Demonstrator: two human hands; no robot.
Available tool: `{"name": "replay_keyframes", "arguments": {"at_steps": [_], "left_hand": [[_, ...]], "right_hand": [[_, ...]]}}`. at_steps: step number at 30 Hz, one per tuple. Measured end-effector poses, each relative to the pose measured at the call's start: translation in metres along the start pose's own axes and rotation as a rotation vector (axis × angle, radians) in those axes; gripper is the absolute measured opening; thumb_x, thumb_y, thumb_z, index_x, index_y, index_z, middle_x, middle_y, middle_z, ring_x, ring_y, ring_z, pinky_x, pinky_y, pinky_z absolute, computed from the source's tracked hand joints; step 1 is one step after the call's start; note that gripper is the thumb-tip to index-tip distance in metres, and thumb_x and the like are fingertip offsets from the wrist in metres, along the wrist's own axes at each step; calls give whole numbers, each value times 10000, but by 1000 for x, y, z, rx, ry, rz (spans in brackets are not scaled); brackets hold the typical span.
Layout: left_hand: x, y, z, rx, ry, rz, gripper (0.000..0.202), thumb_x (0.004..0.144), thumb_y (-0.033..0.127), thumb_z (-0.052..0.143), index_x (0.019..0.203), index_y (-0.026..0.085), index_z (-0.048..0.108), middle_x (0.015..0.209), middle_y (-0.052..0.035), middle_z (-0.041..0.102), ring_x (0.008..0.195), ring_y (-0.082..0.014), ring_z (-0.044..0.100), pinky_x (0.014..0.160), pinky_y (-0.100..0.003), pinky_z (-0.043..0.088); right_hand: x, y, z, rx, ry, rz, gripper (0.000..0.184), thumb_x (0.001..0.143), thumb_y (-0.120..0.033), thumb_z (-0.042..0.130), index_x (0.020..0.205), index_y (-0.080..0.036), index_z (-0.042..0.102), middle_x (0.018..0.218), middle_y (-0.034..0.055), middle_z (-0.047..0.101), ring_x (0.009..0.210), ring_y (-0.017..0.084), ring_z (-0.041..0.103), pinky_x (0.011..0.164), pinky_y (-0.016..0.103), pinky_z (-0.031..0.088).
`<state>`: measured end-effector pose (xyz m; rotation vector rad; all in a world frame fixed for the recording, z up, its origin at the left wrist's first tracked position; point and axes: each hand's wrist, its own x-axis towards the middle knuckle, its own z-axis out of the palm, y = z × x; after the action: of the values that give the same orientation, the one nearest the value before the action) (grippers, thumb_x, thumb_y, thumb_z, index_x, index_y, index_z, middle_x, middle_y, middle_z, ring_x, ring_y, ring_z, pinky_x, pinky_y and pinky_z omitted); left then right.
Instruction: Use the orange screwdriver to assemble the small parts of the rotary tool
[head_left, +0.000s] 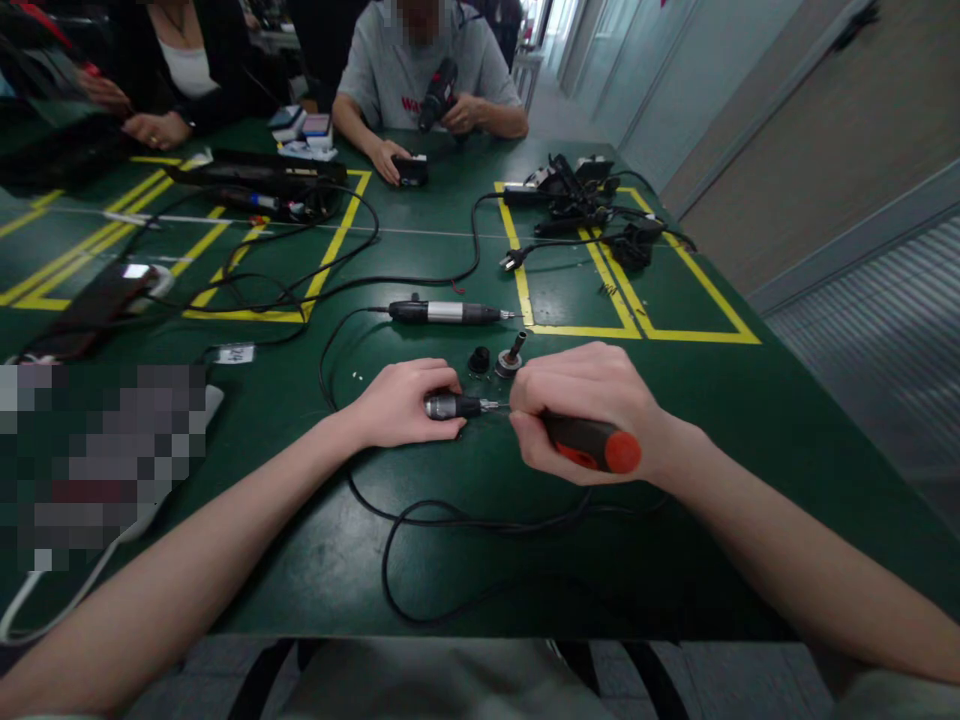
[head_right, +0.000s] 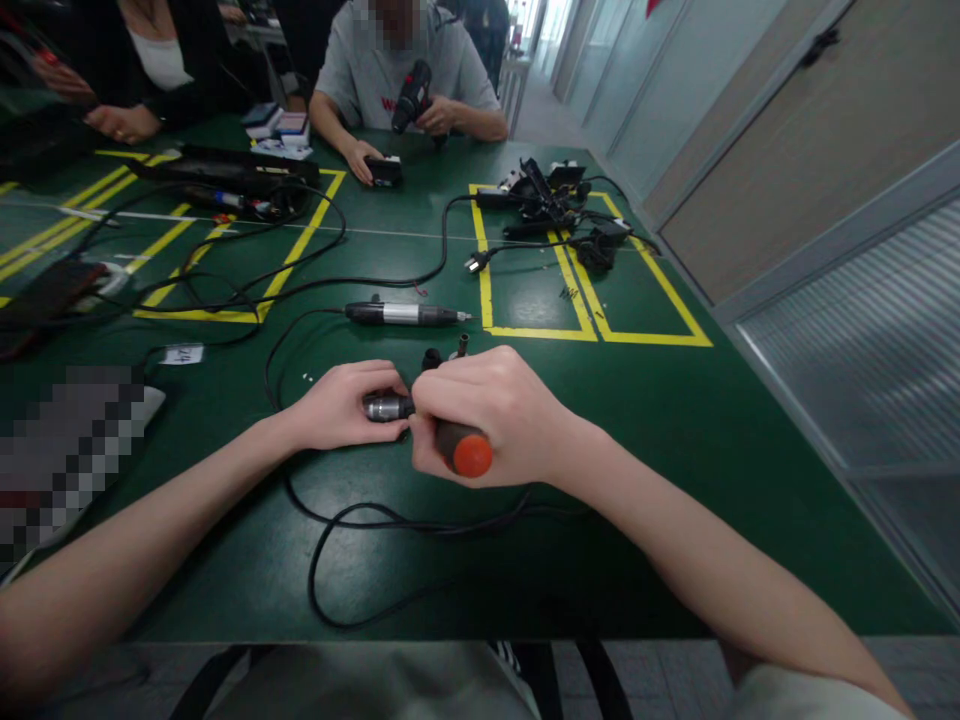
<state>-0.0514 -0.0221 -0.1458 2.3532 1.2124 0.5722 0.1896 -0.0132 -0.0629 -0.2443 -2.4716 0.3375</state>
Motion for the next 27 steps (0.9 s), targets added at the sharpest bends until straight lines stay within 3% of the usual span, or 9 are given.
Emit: {"name": "replay_keyframes", "arguments": {"at_steps": [7, 10, 19, 27], "left_hand": [[0, -1, 0, -22, -4, -8, 219, 825, 377, 717, 936, 189, 709, 895, -16, 674, 838, -175, 650, 735, -275, 462], [0, -1, 0, -39, 7, -2, 211, 818, 370, 725, 922, 187, 716, 877, -13, 672, 820, -168, 645, 725, -270, 459], [-1, -1, -1, -141, 102, 5, 189, 802, 342, 756, 875, 172, 719, 845, -15, 701, 744, -143, 633, 677, -254, 462], [2, -4, 2, -209, 379, -101, 208, 884, 361, 680, 961, 180, 612, 859, 2, 627, 713, -117, 542, 648, -245, 432]], "right_hand": [[-4, 12, -24, -33, 223, 189, 256, 899, -168, 592, 671, -242, 502, 581, -32, 597, 496, 139, 591, 504, 268, 436], [-6, 17, -34, -87, 254, 217, 258, 868, -175, 630, 654, -242, 502, 560, -39, 579, 479, 143, 571, 496, 281, 408], [-5, 23, -47, -168, -5, 412, 266, 869, -251, 606, 633, -238, 484, 533, -39, 495, 474, 125, 430, 541, 304, 353], [-1, 23, -41, -137, -99, 442, 276, 879, -282, 572, 632, -230, 462, 533, -40, 457, 492, 121, 379, 573, 308, 321]]}}
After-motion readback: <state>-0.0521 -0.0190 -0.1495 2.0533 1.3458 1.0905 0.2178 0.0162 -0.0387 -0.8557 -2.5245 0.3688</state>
